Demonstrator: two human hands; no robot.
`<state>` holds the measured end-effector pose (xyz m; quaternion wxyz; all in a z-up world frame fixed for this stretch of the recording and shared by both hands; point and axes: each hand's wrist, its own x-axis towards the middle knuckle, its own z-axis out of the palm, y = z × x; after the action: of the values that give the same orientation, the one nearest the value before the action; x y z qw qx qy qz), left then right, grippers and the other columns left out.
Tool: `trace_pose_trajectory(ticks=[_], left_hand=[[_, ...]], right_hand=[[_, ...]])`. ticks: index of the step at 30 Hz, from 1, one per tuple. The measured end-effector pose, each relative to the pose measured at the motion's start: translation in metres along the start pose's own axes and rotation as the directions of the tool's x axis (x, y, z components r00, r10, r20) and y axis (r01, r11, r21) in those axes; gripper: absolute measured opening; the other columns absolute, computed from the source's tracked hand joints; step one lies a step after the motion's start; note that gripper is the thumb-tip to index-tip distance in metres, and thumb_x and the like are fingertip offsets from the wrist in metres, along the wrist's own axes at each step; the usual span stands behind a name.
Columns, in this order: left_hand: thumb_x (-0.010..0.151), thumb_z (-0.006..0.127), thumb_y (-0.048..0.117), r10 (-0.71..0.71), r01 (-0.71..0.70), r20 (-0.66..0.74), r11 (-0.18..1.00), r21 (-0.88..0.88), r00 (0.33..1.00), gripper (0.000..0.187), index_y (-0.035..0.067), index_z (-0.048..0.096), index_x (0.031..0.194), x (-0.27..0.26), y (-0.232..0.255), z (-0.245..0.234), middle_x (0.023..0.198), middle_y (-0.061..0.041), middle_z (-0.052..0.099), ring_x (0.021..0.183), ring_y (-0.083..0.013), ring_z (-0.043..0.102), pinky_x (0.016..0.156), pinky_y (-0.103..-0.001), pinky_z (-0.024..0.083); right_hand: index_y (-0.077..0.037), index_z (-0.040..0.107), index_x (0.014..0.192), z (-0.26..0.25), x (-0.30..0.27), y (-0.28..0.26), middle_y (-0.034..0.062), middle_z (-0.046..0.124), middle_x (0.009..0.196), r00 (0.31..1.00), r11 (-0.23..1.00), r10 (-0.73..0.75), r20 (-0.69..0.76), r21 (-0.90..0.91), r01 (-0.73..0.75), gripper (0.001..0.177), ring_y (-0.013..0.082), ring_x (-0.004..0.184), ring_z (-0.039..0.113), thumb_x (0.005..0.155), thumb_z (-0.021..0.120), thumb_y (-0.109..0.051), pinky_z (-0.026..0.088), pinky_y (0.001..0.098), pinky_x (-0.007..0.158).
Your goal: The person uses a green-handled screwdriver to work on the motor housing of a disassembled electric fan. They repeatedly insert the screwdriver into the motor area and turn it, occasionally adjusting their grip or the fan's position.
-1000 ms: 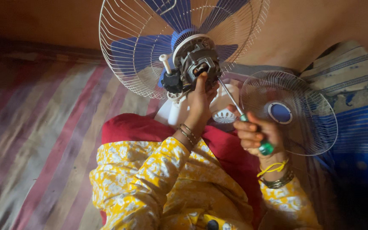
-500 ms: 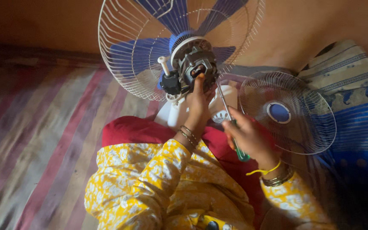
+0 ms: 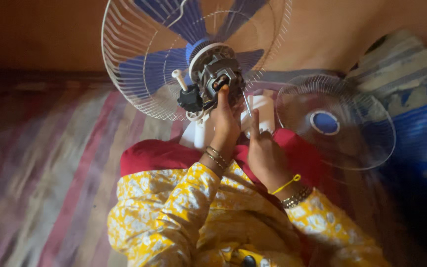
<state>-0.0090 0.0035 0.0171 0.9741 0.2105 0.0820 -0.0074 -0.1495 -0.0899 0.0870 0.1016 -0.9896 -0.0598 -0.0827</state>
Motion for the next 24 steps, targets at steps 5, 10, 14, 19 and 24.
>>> trace_pose_trajectory(ticks=[5, 10, 14, 19, 24], left_hand=[[0.098, 0.063, 0.052, 0.035, -0.034, 0.0, 0.968, 0.25, 0.999, 0.051, 0.006, 0.071, 0.116, -0.019, 0.012, -0.007, 0.098, -0.007, 0.073, 0.084, -0.0157, 0.066, 0.078, -0.031, 0.054], [0.101, 0.064, 0.039, -0.084, 0.093, 0.125, 0.993, -0.068, 0.989, 0.029, 0.012, 0.066, 0.111, -0.027, 0.018, 0.0, 0.095, -0.003, 0.067, 0.084, -0.0167, 0.065, 0.078, -0.033, 0.055], [0.097, 0.063, 0.021, -0.174, 0.172, 0.149, 0.985, 0.032, 0.973, 0.014, 0.007, 0.064, 0.099, -0.052, 0.0, -0.007, 0.093, -0.006, 0.067, 0.084, -0.0195, 0.069, 0.079, -0.036, 0.06], [0.102, 0.068, 0.018, -0.123, 0.109, 0.095, 0.984, 0.143, 0.988, 0.019, 0.007, 0.06, 0.09, -0.05, -0.007, -0.017, 0.088, -0.008, 0.066, 0.072, -0.0193, 0.063, 0.059, -0.033, 0.049], [0.101, 0.064, 0.017, -0.147, 0.143, 0.077, 0.988, 0.062, 0.986, 0.013, 0.01, 0.06, 0.091, -0.043, -0.011, -0.017, 0.093, -0.005, 0.068, 0.084, -0.0176, 0.065, 0.081, -0.034, 0.059]], right_hand=[[-0.005, 0.025, 0.161, 0.004, 0.001, 0.01, 0.0312, 0.069, 0.091, 0.999, 0.943, -0.046, -0.012, 0.328, 0.048, 0.072, 0.0471, 0.082, 0.069, 0.099, 0.06, -0.019, 0.053, 0.0559, 0.07], [-0.011, 0.023, 0.156, 0.011, 0.004, 0.028, 0.0243, 0.063, 0.096, 0.936, 0.599, -0.254, -0.244, 0.721, 0.35, 0.068, 0.0286, 0.076, 0.067, 0.099, 0.059, -0.008, 0.054, 0.0413, 0.06], [-0.019, 0.02, 0.157, 0.005, 0.004, 0.03, 0.0074, 0.058, 0.09, 0.963, 0.239, -0.142, 0.229, 0.952, -0.191, 0.071, 0.0127, 0.055, 0.053, 0.095, 0.055, -0.011, 0.046, 0.0296, 0.048], [-0.026, 0.024, 0.152, -0.003, 0.001, 0.038, 0.0108, 0.059, 0.092, 0.906, -0.146, -0.215, 0.365, 0.905, -0.399, 0.069, 0.015, 0.059, 0.058, 0.093, 0.06, -0.019, 0.05, 0.0308, 0.051], [0.008, 0.034, 0.125, 0.025, -0.019, 0.05, 0.0166, 0.063, 0.096, 0.787, -0.752, -0.45, 0.423, 0.296, -0.589, 0.06, 0.0162, 0.06, 0.058, 0.098, 0.053, -0.042, 0.046, 0.029, 0.047]])
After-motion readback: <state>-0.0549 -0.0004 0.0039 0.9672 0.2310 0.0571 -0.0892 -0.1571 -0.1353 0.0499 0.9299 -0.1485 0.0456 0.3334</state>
